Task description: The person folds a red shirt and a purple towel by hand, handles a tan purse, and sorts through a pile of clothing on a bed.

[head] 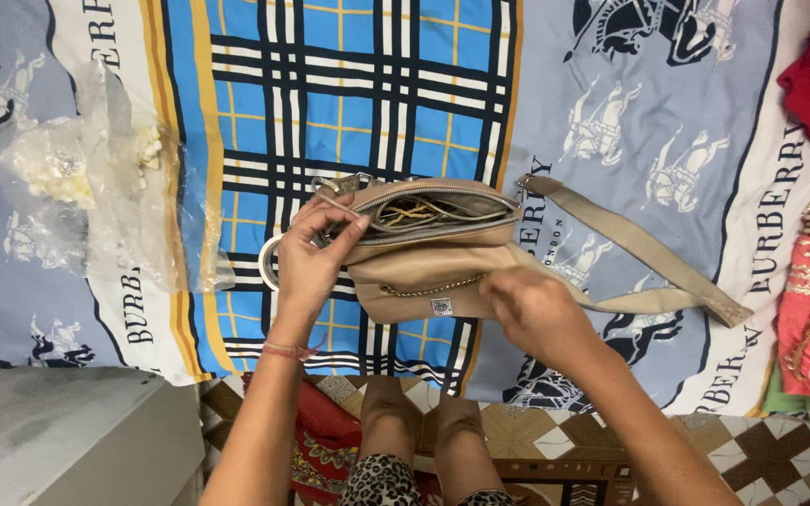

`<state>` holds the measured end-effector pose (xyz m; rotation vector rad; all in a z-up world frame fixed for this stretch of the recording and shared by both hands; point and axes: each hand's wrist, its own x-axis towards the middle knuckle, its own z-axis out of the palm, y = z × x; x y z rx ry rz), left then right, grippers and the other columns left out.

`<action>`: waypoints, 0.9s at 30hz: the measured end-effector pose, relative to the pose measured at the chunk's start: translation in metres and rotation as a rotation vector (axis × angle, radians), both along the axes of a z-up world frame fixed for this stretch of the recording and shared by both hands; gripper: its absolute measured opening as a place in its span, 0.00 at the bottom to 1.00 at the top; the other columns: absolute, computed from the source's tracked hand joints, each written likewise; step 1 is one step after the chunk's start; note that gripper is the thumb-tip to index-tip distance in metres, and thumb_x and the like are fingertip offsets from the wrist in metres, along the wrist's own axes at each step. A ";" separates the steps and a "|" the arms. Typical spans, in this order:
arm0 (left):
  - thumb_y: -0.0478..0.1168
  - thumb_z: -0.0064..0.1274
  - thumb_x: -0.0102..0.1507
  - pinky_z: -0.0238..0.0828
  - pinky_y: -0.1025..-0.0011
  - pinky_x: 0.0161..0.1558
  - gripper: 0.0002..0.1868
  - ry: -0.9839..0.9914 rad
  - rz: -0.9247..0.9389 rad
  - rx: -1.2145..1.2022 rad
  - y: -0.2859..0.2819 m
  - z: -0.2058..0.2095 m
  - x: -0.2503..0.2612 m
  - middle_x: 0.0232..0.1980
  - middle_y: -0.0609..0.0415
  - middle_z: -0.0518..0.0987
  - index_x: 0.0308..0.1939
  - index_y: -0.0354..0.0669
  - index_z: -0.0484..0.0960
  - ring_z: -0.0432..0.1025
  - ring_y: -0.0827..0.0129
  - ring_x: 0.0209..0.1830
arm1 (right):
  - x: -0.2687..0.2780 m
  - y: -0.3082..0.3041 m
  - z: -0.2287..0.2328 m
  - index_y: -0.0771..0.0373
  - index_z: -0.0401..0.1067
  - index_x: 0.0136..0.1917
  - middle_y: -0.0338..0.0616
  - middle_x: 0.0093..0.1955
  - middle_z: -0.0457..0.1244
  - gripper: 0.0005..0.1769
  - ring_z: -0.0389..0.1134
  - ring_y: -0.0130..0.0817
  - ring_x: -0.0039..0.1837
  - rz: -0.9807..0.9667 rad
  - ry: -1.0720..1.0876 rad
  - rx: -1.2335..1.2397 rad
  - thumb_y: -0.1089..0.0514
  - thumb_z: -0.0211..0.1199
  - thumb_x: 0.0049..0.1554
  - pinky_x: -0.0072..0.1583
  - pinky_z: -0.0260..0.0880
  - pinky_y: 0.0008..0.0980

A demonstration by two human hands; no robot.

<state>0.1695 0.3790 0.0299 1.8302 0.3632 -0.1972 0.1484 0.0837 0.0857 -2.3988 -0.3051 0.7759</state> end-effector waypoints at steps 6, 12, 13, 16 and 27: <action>0.37 0.63 0.62 0.46 0.54 0.78 0.05 -0.198 -0.082 -0.135 -0.027 0.037 -0.002 0.68 0.47 0.78 0.39 0.40 0.85 0.58 0.52 0.80 | 0.034 0.038 -0.005 0.67 0.76 0.54 0.53 0.54 0.70 0.10 0.70 0.51 0.58 -0.197 -0.368 0.125 0.65 0.60 0.60 0.62 0.70 0.45; 0.34 0.56 0.70 0.59 0.50 0.78 0.05 -0.292 -0.057 -0.510 -0.023 0.111 0.000 0.64 0.40 0.79 0.47 0.36 0.78 0.66 0.52 0.75 | 0.050 0.054 -0.007 0.69 0.75 0.57 0.56 0.59 0.67 0.16 0.67 0.54 0.60 -0.210 -0.292 0.045 0.64 0.60 0.56 0.62 0.67 0.46; 0.33 0.54 0.71 0.67 0.49 0.73 0.04 -0.259 -0.023 -0.619 -0.020 0.123 0.000 0.60 0.39 0.81 0.48 0.37 0.77 0.73 0.51 0.68 | 0.051 0.054 -0.005 0.69 0.74 0.58 0.56 0.60 0.66 0.17 0.67 0.54 0.60 -0.206 -0.249 0.024 0.64 0.60 0.55 0.61 0.67 0.46; 0.32 0.48 0.74 0.78 0.46 0.63 0.02 -0.250 0.063 -0.857 -0.013 0.161 -0.012 0.49 0.39 0.83 0.50 0.39 0.72 0.81 0.53 0.55 | 0.049 0.057 -0.006 0.69 0.74 0.58 0.56 0.60 0.66 0.19 0.67 0.54 0.62 -0.153 -0.296 -0.023 0.63 0.60 0.53 0.63 0.65 0.46; 0.39 0.45 0.76 0.83 0.45 0.43 0.07 -0.300 0.129 -1.352 0.028 0.232 -0.045 0.43 0.33 0.84 0.49 0.39 0.67 0.82 0.42 0.43 | 0.011 0.073 0.007 0.56 0.51 0.79 0.53 0.67 0.61 0.41 0.62 0.53 0.71 -0.022 -0.080 0.079 0.46 0.64 0.59 0.73 0.51 0.57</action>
